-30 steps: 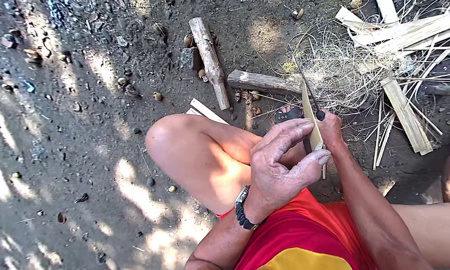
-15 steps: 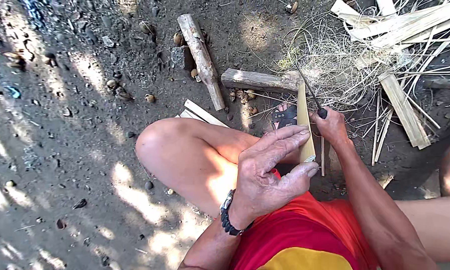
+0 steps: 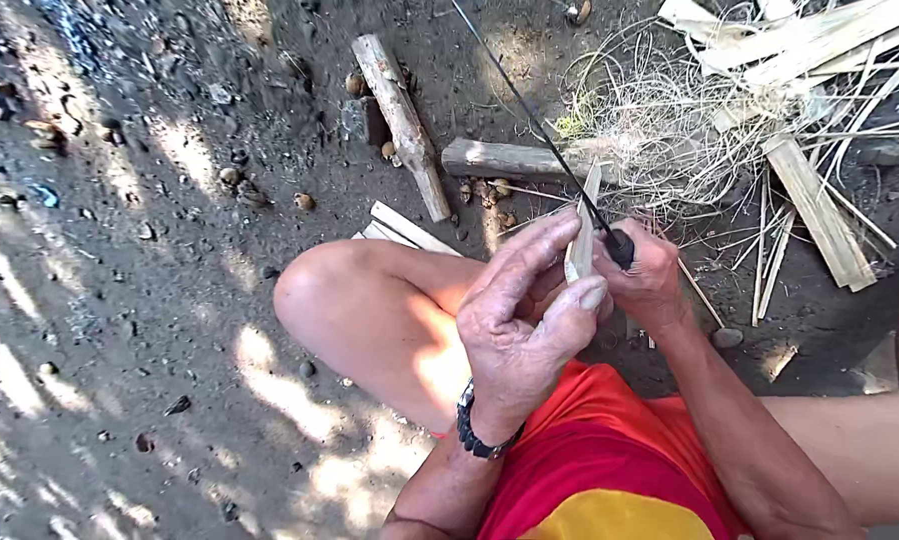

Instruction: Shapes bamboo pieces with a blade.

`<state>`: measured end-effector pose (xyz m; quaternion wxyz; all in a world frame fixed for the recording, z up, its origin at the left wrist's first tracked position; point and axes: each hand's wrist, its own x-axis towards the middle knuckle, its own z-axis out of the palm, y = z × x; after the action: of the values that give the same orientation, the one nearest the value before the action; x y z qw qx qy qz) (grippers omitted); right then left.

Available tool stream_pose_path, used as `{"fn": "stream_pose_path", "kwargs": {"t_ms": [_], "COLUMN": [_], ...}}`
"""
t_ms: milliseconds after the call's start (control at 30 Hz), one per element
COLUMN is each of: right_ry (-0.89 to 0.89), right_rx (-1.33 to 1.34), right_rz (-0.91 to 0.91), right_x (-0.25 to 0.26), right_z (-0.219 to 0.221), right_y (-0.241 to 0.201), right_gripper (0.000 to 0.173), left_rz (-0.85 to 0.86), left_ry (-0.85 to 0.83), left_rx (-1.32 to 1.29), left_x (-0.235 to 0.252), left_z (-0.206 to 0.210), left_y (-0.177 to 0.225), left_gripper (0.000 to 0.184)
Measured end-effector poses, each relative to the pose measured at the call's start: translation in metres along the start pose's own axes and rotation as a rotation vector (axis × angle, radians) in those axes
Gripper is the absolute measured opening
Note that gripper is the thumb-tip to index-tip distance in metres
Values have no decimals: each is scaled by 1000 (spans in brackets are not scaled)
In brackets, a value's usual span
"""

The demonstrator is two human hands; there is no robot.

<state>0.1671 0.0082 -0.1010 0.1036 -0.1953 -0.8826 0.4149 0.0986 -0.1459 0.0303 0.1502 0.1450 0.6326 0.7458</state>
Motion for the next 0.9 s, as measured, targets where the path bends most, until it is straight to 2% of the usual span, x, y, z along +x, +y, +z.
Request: {"fn": "stream_pose_path", "kwargs": {"t_ms": [67, 100, 200, 233, 267, 367, 433, 500, 600, 667, 800, 867, 900], "right_ry": [4, -39, -234, -243, -222, -88, -6, -59, -254, -220, -66, -64, -103], "right_rx": [30, -9, -120, -126, -118, -33, 32, -2, -132, -152, -10, -9, -53], "right_rz": [-28, 50, 468, 499, 461, 123, -21, 62, 449, 382, 9, 6, 90], "right_x": [-6, -3, 13, 15, 15, -10, -9, -6, 12, 2, -5, -5, -2], "right_z": [4, 9, 25, 24, 19, -1, 1, 8, 15, 8, -7, -1, 4], "right_y": [3, 19, 74, 76, 67, 18, 8, 29, 75, 77, 27, 35, 47], "right_gripper": [27, 31, 45, 45, 44, 32, 26, 30, 46, 46, 27, 27, 33], "left_rz": [-11, -6, -2, 3, 10, -10, -3, 13, 34, 46, 51, 40, 40], "left_ry": [7, 10, 3, -5, -9, -9, -14, -36, -82, -109, -117, -117, -121], "left_rx": [-4, -4, 7, 8, 0, -19, 6, 65, 133, 145, 159, 151, 142], "left_x": [0, 2, -2, -2, -1, -4, -2, 0, 0, 0, 0, 0, 1], "left_z": [0, 0, -1, -1, 0, 4, 4, -1, -8, -9, -8, -10, -12], "left_y": [3, 3, 3, 2, 1, 2, 3, 6, 6, 5, 3, 5, 6], "left_gripper": [40, 39, 39, 39, 39, 39, 39, 38, 37, 37, 37, 37, 37]}}
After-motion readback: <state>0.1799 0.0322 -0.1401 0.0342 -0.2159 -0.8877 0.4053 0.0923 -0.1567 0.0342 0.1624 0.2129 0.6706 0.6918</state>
